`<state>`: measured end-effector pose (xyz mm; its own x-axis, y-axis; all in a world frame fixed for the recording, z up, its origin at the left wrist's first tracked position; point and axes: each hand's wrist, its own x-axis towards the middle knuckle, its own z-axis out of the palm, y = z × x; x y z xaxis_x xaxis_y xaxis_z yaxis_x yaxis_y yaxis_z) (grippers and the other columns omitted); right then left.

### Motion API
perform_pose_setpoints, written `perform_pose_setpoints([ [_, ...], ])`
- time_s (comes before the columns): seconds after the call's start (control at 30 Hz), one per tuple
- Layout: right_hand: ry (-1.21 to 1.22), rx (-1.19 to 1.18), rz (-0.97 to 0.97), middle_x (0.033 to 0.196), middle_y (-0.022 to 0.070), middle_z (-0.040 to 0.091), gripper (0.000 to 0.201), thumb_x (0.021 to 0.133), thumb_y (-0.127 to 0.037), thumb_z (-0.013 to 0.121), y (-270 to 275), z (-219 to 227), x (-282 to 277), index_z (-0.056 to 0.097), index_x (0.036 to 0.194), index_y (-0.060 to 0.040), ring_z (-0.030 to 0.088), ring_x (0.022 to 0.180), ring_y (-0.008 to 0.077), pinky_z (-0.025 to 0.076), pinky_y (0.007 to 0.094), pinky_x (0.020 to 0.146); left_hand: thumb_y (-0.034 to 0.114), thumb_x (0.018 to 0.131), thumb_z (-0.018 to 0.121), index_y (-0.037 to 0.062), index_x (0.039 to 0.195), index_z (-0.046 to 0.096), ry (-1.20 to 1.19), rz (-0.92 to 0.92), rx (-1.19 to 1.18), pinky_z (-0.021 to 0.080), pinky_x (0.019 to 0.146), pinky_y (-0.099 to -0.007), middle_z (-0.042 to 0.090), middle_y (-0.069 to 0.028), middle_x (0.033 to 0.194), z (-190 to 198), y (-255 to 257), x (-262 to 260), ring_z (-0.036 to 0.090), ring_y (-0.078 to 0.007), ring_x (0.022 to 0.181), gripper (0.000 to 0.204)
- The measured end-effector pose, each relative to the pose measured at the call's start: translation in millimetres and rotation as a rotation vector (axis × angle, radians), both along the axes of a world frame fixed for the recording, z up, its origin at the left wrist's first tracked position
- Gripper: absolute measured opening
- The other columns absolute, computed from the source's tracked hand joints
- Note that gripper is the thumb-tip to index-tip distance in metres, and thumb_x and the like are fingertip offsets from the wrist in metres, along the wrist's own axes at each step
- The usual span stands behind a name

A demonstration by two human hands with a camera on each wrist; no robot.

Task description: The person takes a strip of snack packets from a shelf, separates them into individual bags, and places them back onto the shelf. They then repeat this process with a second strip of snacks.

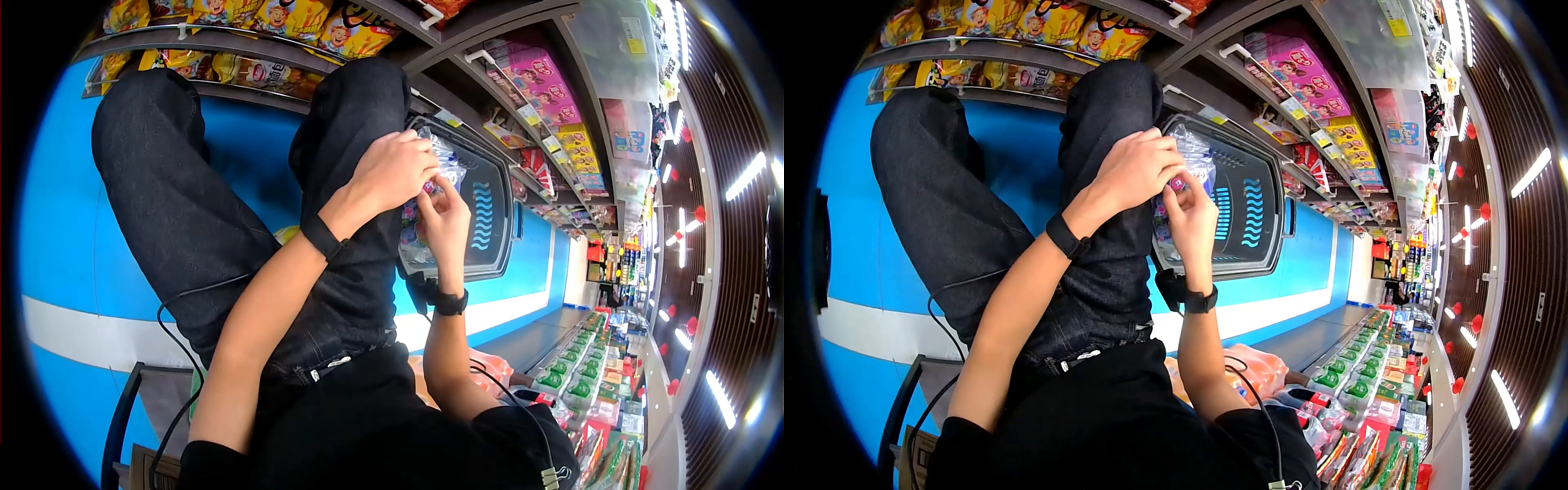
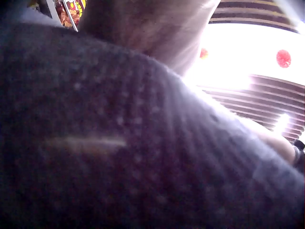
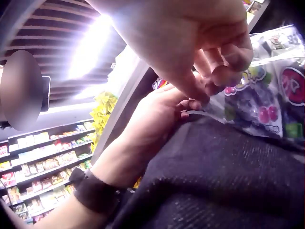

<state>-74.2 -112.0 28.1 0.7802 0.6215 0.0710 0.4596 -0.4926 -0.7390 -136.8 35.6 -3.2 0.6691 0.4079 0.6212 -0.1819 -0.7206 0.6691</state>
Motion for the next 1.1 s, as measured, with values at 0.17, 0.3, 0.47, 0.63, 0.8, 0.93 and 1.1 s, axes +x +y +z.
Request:
perform_pose_setpoints([
  [0.17,-0.207,-0.35,-0.029,0.058,0.0113,0.06,0.023,0.088,-0.025,0.07,1,6,-3,0.067,0.097,-0.004,0.06,0.05,0.0264,0.045,0.0364,0.052,0.022,0.087,0.061,0.0105,0.086,0.075,0.103,-0.02,0.119,0.044,0.083,-0.035,0.068,-0.001,0.091,-1,-5,-1,0.06,-0.0205,0.09,0.018],
  [0.3,-0.242,-0.409,-0.011,0.054,0.0096,0.059,0.021,0.09,-0.026,0.068,-10,18,-2,0.068,0.097,-0.0063,0.06,0.049,0.027,0.045,0.0387,0.051,0.022,0.088,0.062,0.0105,0.086,0.075,0.065,0.01,0.096,0.044,0.082,-0.0348,0.068,-0.0007,0.091,-1,-6,1,0.06,-0.0203,0.089,0.017],
  [0.47,-0.261,-0.455,0.046,0.055,0.011,0.059,0.021,0.091,-0.027,0.067,-19,19,0,0.068,0.096,-0.0063,0.061,0.051,0.0285,0.045,0.0389,0.052,0.022,0.087,0.063,0.0108,0.086,0.075,0.05,0.015,0.081,0.044,0.082,-0.0346,0.069,-0.0001,0.09,-2,-6,0,0.06,-0.0203,0.088,0.016],
  [0.63,-0.273,-0.39,0.075,0.056,0.0128,0.058,0.021,0.094,-0.025,0.064,-24,13,5,0.067,0.093,-0.0045,0.06,0.051,0.0303,0.045,0.0391,0.051,0.021,0.086,0.065,0.0105,0.086,0.075,0.028,0.023,0.069,0.044,0.082,-0.0348,0.069,-0.0001,0.089,-1,-6,-1,0.06,-0.0207,0.088,0.015],
  [0.8,-0.077,-0.324,0.119,0.052,0.0084,0.052,0.023,0.097,-0.023,0.061,-30,21,11,0.065,0.089,-0.0019,0.053,0.045,0.0175,0.041,0.0334,0.047,0.019,0.086,0.065,0.0085,0.084,0.075,-0.045,0.06,-0.015,0.046,0.08,-0.0351,0.067,-0.0017,0.086,2,-7,-2,0.06,-0.0225,0.085,0.015],
  [0.93,0.037,-0.255,0.097,0.051,0.0024,0.05,0.025,0.099,-0.021,0.06,-26,36,6,0.064,0.085,-0.0006,0.047,0.045,0.0074,0.036,0.0276,0.043,0.016,0.087,0.064,0.0061,0.088,0.072,-0.044,0.052,-0.069,0.049,0.078,-0.0366,0.066,-0.005,0.088,6,-7,-3,0.062,-0.0253,0.085,0.012],
  [1.1,0.117,-0.162,0.029,0.052,-0.0002,0.051,0.026,0.1,-0.02,0.059,-24,35,17,0.063,0.083,0.0002,0.046,0.045,0.0058,0.034,0.0248,0.042,0.009,0.087,0.061,0.0051,0.101,0.064,-0.104,-0.19,-0.184,0.053,0.076,-0.0425,0.065,-0.0098,0.101,22,-4,-12,0.065,-0.0334,0.089,0.015],
])
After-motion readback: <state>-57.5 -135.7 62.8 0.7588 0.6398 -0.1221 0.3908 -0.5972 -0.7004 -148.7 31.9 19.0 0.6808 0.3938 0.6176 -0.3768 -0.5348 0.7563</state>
